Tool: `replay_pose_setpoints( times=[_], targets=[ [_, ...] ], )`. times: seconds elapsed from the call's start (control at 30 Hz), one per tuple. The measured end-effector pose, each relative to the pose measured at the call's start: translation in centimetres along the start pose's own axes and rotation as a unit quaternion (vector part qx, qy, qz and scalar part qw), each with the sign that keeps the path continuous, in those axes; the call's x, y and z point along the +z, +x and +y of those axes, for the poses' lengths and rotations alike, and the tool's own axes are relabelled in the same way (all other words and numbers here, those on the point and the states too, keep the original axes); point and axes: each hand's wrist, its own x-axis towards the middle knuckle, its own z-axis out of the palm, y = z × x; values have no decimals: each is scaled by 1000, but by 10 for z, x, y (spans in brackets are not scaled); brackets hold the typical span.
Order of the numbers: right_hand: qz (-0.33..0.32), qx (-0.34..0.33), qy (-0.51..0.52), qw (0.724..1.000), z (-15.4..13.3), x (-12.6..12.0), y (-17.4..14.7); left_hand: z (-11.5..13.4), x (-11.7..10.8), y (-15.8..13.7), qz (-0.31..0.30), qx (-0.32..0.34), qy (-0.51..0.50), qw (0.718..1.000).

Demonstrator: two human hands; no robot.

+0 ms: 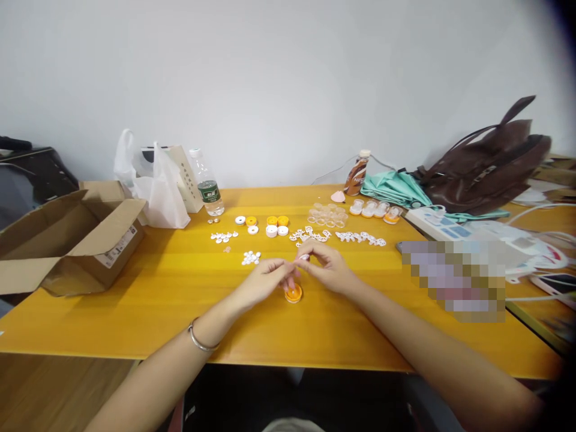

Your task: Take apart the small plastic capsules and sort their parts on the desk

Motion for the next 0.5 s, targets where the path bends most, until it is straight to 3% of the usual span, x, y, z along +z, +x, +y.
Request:
replay_pose_setpoints(
  times=[0.1, 0.23, 0.37, 0.5],
  targets=[
    [101, 87, -10, 991, 17, -27, 12, 0, -3, 1, 22, 8, 41, 999],
    [188, 232, -76, 951, 45, -86, 18, 0, -7, 2, 9, 33, 92, 995],
    [152, 346, -88, 922, 62, -126, 8, 0, -10, 1, -15, 48, 126, 991],
    [72, 378, -68, 920, 70, -132, -1, -1, -11, 1, -18, 50, 131, 990]
  ],
)
